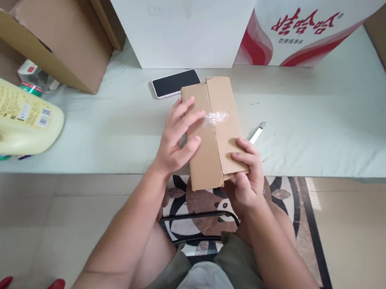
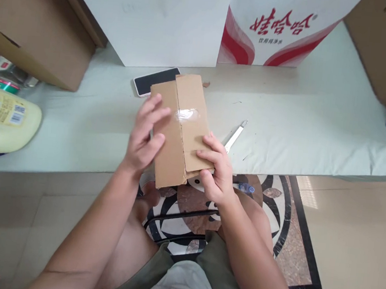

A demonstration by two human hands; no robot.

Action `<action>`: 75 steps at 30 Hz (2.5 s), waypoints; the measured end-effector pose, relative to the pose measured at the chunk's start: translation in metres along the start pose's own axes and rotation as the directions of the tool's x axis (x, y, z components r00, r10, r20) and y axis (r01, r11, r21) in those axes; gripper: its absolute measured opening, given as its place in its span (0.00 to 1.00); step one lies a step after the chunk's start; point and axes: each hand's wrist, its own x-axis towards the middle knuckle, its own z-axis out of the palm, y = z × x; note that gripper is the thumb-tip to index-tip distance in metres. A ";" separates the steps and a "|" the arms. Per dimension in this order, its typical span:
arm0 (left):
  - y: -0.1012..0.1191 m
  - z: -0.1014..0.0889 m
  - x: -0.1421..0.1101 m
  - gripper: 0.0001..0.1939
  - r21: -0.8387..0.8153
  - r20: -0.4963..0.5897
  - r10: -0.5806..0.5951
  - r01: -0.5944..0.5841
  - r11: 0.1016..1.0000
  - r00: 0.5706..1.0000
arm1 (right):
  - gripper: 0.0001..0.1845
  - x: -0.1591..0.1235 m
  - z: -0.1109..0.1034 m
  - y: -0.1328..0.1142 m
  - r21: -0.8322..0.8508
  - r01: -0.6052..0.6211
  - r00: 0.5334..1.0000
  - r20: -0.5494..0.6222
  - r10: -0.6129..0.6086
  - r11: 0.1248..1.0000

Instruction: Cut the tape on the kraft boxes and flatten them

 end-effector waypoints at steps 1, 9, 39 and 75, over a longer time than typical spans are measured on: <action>0.001 0.001 -0.001 0.25 0.016 0.008 0.016 -0.016 1.000 1.000 | 0.16 0.000 0.000 0.001 0.016 0.001 1.000 0.024 -0.001 1.000; 0.002 0.006 -0.008 0.26 0.008 -0.079 -0.052 0.053 0.999 0.995 | 0.24 0.007 -0.019 0.018 -0.479 -0.397 0.917 -0.252 0.311 0.783; 0.005 0.011 -0.005 0.29 0.010 -0.072 -0.055 0.056 0.998 0.996 | 0.10 0.017 -0.047 -0.014 0.679 -0.375 0.927 0.293 0.236 0.631; 0.002 0.018 -0.005 0.25 0.108 -0.071 0.103 -0.095 0.990 0.992 | 0.17 0.066 -0.009 -0.077 -0.111 -0.311 0.948 0.026 0.316 0.944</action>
